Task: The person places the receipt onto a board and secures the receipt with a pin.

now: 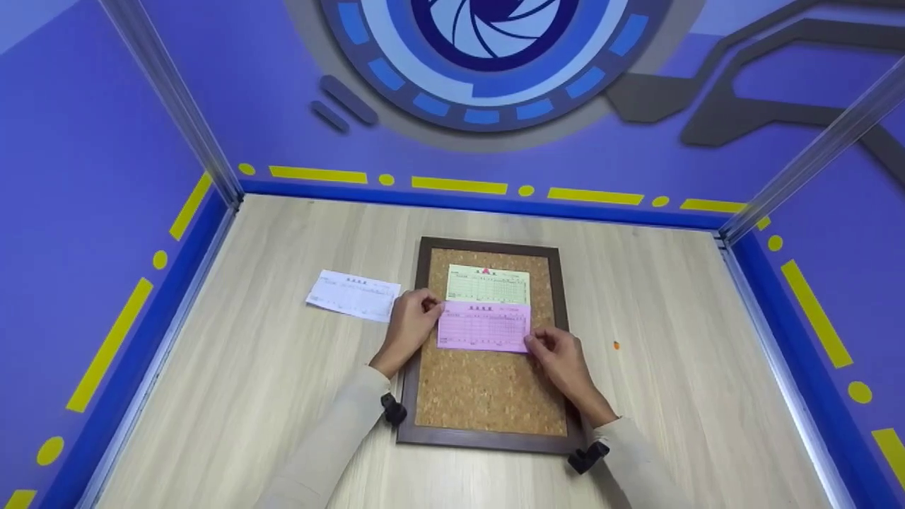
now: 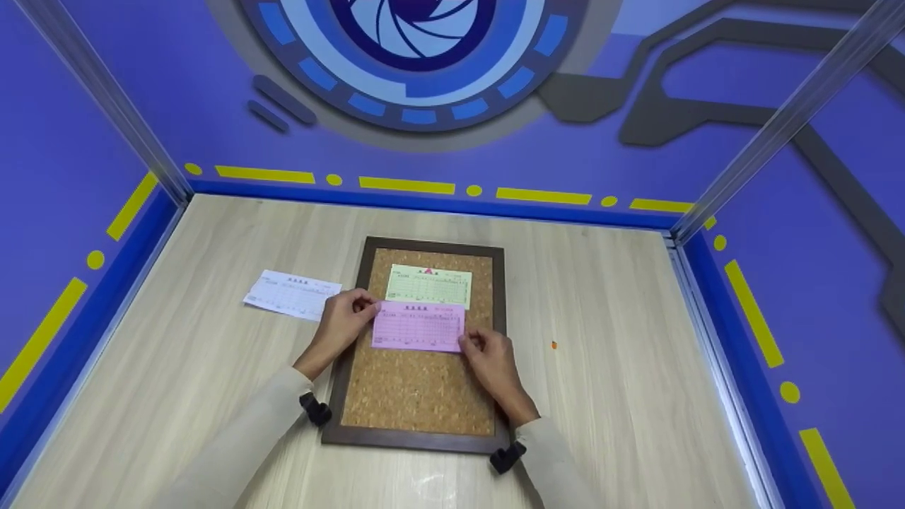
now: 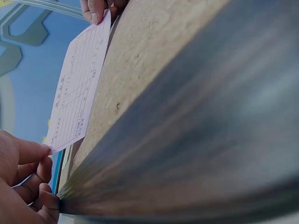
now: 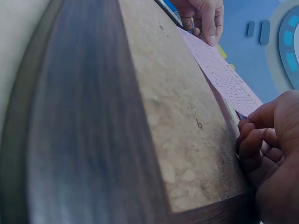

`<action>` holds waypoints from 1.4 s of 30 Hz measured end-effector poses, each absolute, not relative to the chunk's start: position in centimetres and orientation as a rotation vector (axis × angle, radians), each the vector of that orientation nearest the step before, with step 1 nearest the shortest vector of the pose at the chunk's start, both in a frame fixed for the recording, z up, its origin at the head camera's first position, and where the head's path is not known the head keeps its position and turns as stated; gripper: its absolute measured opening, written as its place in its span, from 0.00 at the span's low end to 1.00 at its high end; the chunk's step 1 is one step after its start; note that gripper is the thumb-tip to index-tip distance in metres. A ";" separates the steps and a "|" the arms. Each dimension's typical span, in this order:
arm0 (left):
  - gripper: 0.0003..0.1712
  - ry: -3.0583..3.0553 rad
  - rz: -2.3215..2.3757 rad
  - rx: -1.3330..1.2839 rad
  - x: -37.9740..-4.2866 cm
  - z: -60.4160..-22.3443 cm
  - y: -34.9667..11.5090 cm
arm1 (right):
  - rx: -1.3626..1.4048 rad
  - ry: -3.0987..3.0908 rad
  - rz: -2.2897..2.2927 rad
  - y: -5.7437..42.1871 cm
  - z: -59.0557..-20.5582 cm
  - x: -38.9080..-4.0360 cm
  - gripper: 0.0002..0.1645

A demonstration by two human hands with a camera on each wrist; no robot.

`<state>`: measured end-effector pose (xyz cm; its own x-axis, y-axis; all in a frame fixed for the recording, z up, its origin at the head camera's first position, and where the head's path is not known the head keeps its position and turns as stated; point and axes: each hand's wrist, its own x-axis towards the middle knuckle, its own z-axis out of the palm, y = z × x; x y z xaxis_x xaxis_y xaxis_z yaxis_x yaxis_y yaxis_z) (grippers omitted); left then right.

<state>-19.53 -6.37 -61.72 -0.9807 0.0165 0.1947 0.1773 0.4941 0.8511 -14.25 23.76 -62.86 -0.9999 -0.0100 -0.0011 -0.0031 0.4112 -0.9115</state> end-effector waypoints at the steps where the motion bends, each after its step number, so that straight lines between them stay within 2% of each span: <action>1: 0.03 -2.573 -1.489 -0.173 -19.6 -61.8 -6.4 | -0.018 2.640 -1.702 23.8 -62.9 -14.2 0.04; 8: 0.04 -2.549 -1.406 -0.238 -20.5 -63.9 -6.4 | -0.060 2.726 -1.686 23.7 -63.3 -14.0 0.04; 23: 0.04 -2.759 -1.199 -0.166 -20.1 -61.5 -5.5 | -0.078 3.032 -1.505 23.4 -64.0 -13.6 0.02; 28: 0.06 -2.715 -1.177 -0.210 -21.0 -63.7 -5.6 | -0.100 3.080 -1.491 23.3 -64.1 -13.6 0.02; 35: 0.06 -2.838 -1.106 -0.149 -20.4 -61.4 -5.2 | -0.114 3.101 -1.488 23.2 -64.1 -13.6 0.04; 42: 0.06 -2.838 -1.090 -0.165 -20.4 -61.2 -5.2 | -0.109 3.084 -1.485 23.2 -64.1 -13.5 0.03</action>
<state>-20.41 -5.16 -61.16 -0.9895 0.0660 0.1289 0.1353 0.7383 0.6608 -13.54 23.24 -64.08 -0.9582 0.0650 0.2786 -0.1772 0.6295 -0.7565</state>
